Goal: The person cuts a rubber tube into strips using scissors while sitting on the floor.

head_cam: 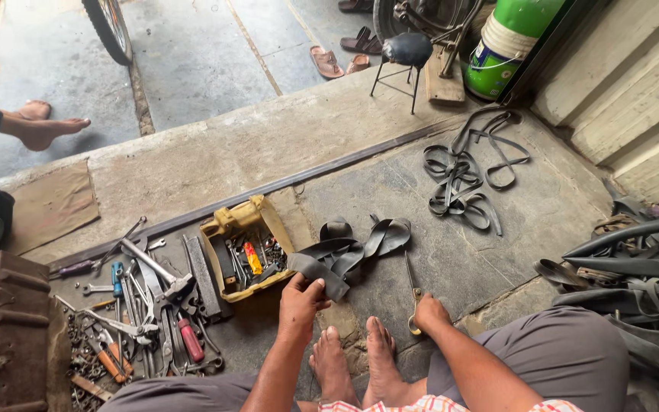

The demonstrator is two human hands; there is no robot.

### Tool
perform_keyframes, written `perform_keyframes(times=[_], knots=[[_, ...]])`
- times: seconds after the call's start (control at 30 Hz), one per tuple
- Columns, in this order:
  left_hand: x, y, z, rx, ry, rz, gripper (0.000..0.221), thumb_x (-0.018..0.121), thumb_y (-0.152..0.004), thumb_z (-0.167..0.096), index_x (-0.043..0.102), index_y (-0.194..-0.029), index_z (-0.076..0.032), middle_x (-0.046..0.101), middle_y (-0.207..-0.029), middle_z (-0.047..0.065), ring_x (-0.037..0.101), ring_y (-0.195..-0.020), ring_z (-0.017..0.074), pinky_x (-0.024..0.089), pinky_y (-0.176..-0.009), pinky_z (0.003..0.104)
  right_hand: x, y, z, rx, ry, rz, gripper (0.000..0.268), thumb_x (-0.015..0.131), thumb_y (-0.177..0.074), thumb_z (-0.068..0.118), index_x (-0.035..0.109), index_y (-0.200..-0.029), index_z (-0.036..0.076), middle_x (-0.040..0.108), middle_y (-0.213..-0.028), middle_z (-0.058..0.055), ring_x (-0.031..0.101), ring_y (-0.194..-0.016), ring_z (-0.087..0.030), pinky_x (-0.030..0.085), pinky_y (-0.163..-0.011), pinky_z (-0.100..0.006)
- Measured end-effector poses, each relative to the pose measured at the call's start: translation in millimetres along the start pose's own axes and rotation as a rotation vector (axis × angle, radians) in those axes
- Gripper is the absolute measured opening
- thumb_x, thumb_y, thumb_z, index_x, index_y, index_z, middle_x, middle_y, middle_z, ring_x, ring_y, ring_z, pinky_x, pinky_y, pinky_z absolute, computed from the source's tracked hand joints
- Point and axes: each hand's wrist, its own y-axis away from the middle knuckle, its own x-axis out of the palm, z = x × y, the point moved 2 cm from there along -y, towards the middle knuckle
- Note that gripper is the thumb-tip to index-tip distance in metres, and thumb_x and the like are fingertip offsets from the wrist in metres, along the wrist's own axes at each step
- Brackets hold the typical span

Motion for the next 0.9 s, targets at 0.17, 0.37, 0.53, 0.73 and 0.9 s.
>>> perform_keyframes(times=[0.17,0.37,0.53,0.73,0.9], knots=[[3,0,1,0.032,-0.035,0.012,0.016,0.067,-0.091,-0.007,0.070,-0.105,0.001,0.072,-0.086,0.007,0.067,-0.065,0.0150,0.059,-0.055,0.029,-10,-3,1,0.053,0.011,0.108,0.067,0.088,-0.078,0.030,0.058,-0.133,0.007,0.067,-0.133,-0.018,0.066,-0.125,-0.033,0.054,-0.104,-0.042],[8,3,-2,0.007,-0.099,0.016,0.017,0.067,-0.091,-0.008,0.069,-0.105,0.001,0.072,-0.085,0.008,0.068,-0.066,0.0149,0.057,-0.056,0.029,-12,-2,3,0.070,-0.115,0.092,0.063,0.090,-0.076,0.032,0.062,-0.125,0.004,0.074,-0.117,-0.017,0.076,-0.098,-0.028,0.064,-0.080,-0.038],[13,9,-4,-0.004,-0.127,0.059,0.018,0.066,-0.091,-0.007,0.070,-0.107,-0.001,0.072,-0.085,0.008,0.067,-0.067,0.0143,0.057,-0.057,0.029,-11,-6,6,0.003,-0.164,0.214,0.045,0.084,-0.083,0.041,0.079,-0.092,-0.002,0.077,-0.079,-0.014,0.073,-0.063,-0.025,0.059,-0.063,-0.036],[5,0,-8,0.003,-0.044,0.076,0.020,0.066,-0.088,-0.003,0.069,-0.108,-0.001,0.072,-0.090,0.008,0.067,-0.070,0.0156,0.059,-0.061,0.029,-31,4,24,0.014,-0.916,0.318,0.020,0.074,-0.091,0.014,0.067,-0.096,-0.004,0.062,-0.066,-0.009,0.055,-0.052,-0.020,0.040,-0.047,-0.037],[-15,-12,-12,0.062,0.073,-0.001,0.019,0.068,-0.089,-0.002,0.070,-0.107,0.002,0.072,-0.092,0.008,0.068,-0.074,0.0158,0.060,-0.061,0.030,-96,81,55,-0.174,-1.255,0.307,0.024,0.069,-0.087,0.002,0.063,-0.109,0.004,0.069,-0.076,-0.006,0.070,-0.062,-0.015,0.061,-0.056,-0.030]])
